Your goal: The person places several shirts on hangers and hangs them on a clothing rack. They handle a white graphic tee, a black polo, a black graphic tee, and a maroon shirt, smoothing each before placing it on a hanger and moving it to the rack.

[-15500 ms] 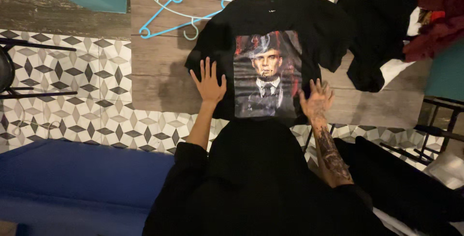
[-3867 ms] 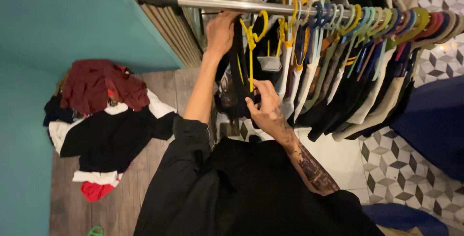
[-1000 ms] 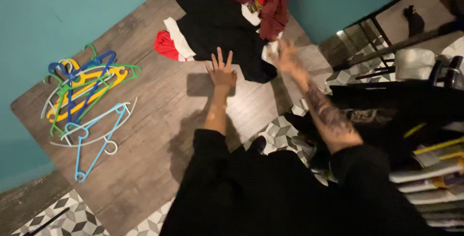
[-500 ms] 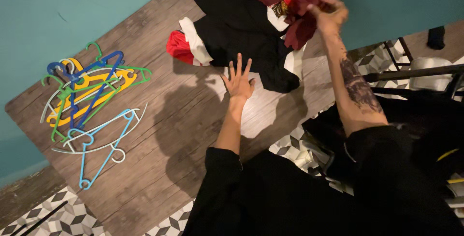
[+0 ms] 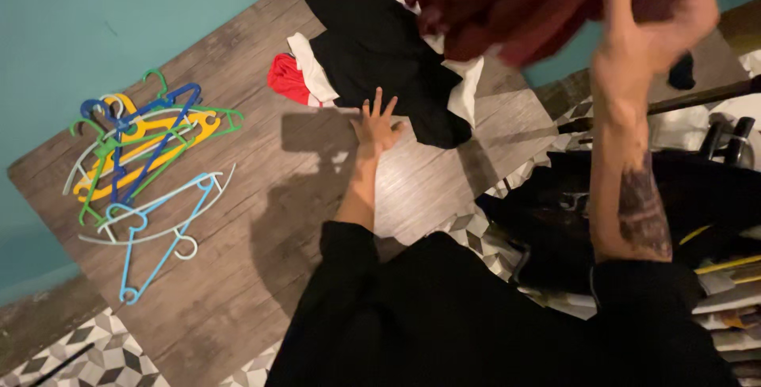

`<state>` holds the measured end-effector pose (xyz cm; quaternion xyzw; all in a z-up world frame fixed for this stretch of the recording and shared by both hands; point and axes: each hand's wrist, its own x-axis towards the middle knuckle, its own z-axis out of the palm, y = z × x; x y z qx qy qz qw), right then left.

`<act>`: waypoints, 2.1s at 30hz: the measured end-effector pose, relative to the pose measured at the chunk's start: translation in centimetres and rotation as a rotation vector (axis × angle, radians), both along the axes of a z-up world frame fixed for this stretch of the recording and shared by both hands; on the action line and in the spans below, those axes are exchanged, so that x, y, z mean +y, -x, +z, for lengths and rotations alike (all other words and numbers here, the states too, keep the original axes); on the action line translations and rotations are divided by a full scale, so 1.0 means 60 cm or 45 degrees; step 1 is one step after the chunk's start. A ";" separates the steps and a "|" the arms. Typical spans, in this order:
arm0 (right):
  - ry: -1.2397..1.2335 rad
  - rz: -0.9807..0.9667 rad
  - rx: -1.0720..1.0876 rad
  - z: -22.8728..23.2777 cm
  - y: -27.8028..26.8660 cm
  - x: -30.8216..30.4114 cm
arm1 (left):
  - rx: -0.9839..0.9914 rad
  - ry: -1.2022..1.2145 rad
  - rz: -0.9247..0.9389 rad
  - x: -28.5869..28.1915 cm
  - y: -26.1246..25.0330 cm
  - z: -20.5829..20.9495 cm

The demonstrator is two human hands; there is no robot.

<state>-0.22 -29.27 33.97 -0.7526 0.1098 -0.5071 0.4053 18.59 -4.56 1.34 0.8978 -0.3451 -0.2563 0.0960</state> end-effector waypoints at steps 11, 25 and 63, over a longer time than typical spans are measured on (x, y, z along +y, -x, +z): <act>-0.037 0.355 0.368 -0.039 0.082 0.177 | 1.010 1.411 0.376 0.084 0.202 -0.020; -0.807 1.198 0.417 -0.388 0.134 0.387 | 1.003 1.477 0.753 0.244 0.373 -0.012; 0.534 0.312 0.512 -0.369 -0.109 0.450 | -0.699 0.666 1.225 0.710 0.094 0.070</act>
